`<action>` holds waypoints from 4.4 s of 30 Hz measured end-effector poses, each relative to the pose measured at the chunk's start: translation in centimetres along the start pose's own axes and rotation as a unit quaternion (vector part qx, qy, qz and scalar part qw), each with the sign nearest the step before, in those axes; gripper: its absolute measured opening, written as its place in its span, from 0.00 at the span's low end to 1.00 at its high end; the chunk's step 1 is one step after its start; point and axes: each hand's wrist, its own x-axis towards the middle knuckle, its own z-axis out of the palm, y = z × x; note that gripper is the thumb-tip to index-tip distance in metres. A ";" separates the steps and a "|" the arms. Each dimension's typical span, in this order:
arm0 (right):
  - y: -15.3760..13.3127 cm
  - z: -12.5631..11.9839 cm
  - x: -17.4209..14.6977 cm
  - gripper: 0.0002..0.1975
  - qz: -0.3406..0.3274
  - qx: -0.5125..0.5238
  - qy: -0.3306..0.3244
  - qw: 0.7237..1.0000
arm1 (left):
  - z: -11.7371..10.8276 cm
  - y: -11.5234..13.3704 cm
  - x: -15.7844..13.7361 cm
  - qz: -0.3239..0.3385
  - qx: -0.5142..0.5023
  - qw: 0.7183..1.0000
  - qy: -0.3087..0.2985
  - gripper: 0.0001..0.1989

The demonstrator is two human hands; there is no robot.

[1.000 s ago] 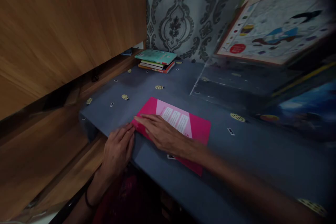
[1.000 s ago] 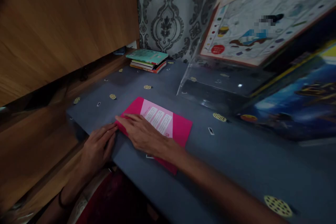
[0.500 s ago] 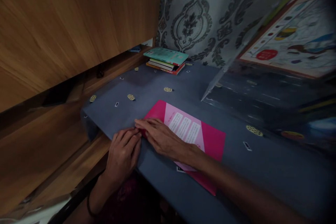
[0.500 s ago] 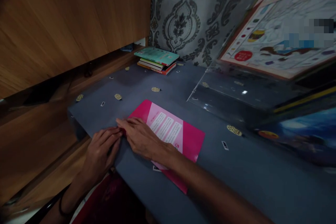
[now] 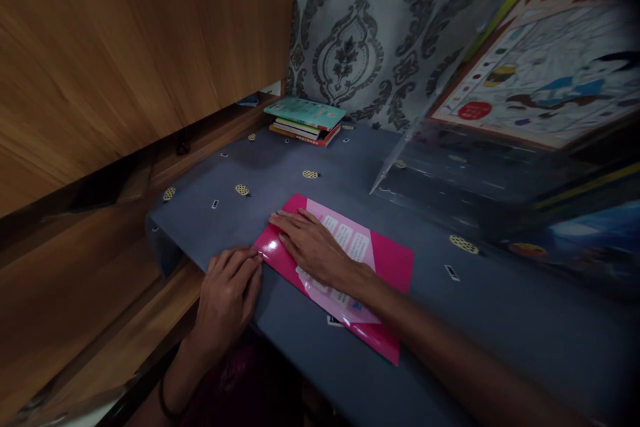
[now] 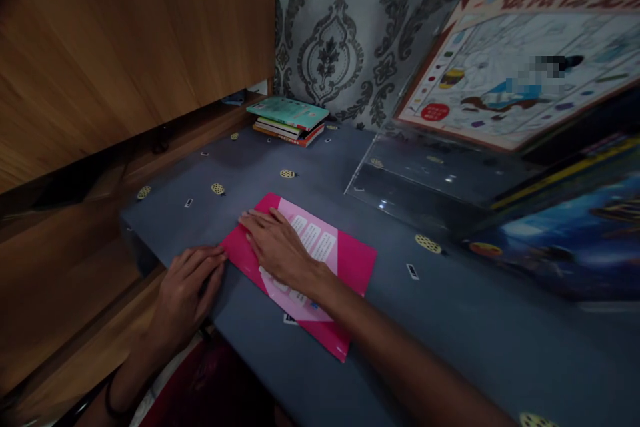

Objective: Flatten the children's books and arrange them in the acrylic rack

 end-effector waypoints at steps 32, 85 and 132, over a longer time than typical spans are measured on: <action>3.7 -3.1 -15.9 0.20 0.209 -0.084 0.187 0.956 | 3.7 -2.1 9.5 0.095 0.062 0.975 -0.193 0.17; 4.7 -4.0 -16.9 0.19 0.296 0.282 0.395 0.823 | 9.1 10.3 12.9 0.298 -0.002 0.913 -0.277 0.21; 4.3 -4.8 -16.6 0.33 0.181 0.383 0.325 0.846 | -0.1 7.3 11.0 0.123 -0.188 0.973 -0.055 0.16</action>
